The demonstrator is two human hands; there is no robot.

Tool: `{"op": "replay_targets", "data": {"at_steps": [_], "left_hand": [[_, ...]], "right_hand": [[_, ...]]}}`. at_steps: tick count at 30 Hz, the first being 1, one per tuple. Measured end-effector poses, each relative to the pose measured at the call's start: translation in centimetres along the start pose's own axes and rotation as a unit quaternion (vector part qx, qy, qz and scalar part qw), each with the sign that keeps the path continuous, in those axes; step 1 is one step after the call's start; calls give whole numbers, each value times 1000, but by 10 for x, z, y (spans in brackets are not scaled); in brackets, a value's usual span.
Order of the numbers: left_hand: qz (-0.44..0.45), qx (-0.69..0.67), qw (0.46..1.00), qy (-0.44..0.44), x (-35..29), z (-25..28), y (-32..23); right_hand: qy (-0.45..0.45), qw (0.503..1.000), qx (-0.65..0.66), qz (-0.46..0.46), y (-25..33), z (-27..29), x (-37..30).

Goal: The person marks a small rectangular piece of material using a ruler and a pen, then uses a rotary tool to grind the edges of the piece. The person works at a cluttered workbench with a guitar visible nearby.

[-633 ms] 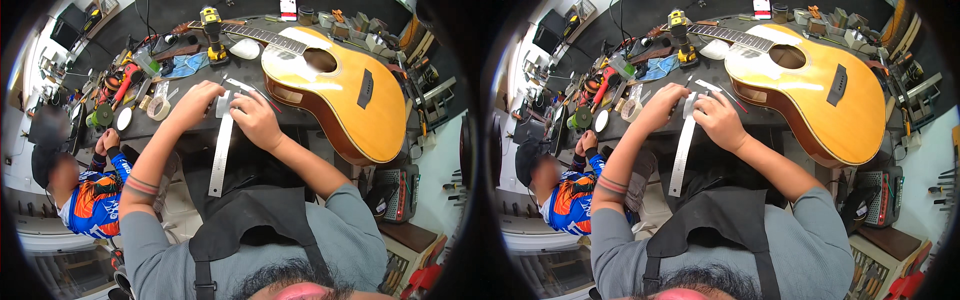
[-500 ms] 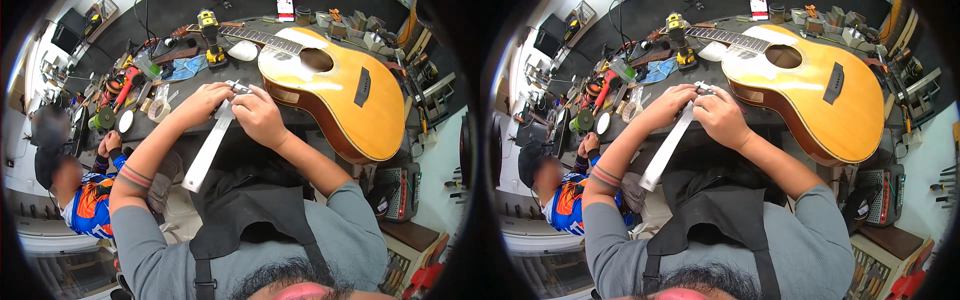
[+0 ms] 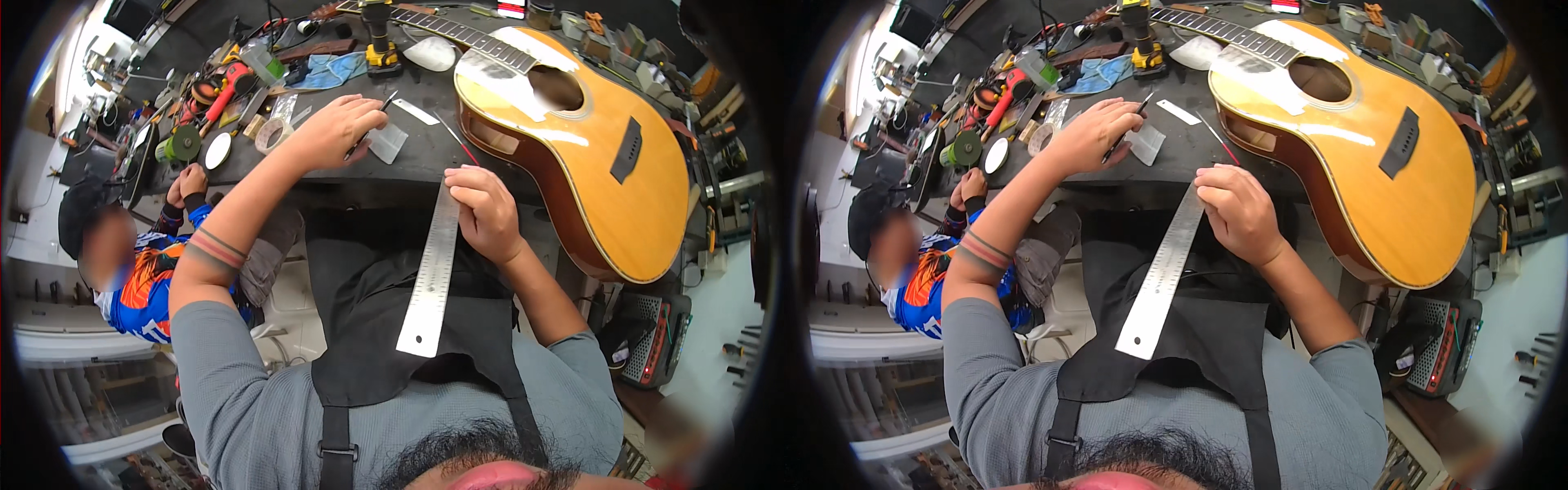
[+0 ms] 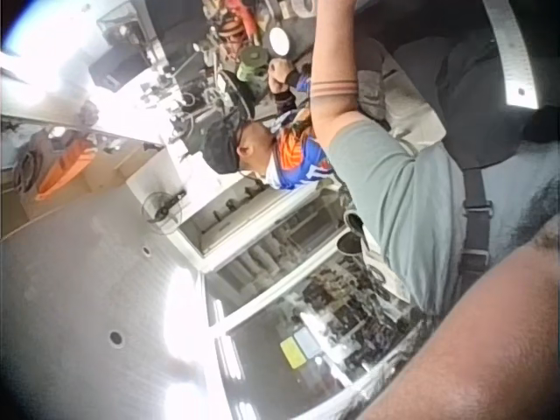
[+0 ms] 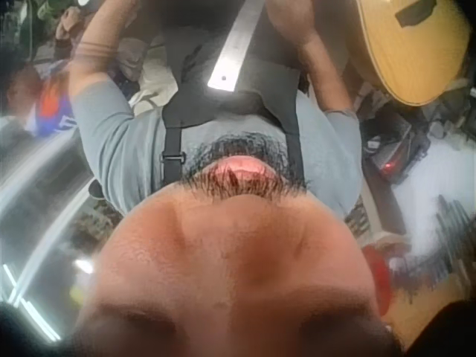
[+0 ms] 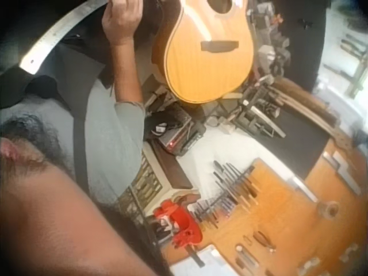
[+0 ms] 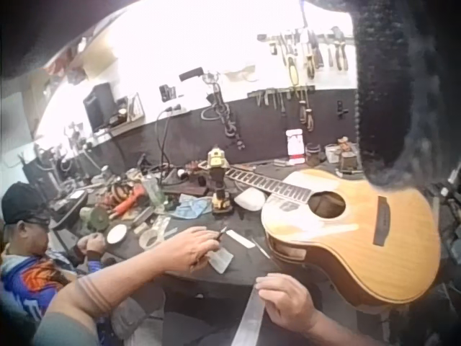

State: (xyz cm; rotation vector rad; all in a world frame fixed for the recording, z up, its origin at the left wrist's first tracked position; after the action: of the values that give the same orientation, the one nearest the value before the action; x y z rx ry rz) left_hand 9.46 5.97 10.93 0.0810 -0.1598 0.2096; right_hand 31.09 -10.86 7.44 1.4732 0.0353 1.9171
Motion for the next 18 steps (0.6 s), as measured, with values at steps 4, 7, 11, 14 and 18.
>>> {"op": "replay_targets", "data": {"at_steps": [4, 7, 11, 14, 18], "left_hand": [[80, -67, 992, -68, -11, 0, 4], [98, -85, 990, -51, 3, 6, 9], [118, -132, 982, -58, 15, 21, 31], [221, -303, 915, -148, -2, 22, 50], [341, -441, 784, -274, -41, 3, 48]], "right_hand": [[11, 997, 67, -22, -12, -16, 0], [27, 996, 83, -24, -18, -23, 6], [39, 996, 85, -12, -24, -30, 23], [43, 995, 84, -12, -27, -36, 39], [51, 996, 68, -17, -32, -46, 44]]}}
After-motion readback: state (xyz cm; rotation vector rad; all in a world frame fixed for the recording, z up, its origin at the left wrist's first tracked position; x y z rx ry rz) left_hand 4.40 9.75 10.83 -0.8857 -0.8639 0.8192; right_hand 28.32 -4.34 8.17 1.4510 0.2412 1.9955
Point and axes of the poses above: each hand's wrist, its own x-axis towards the middle knuckle, its own z-axis out of the back of the hand, y = z × x, the point moved 8 cm from there along x, towards the middle knuckle, and after that the axes turned 7 degrees about -z, right-handed, at the moved point
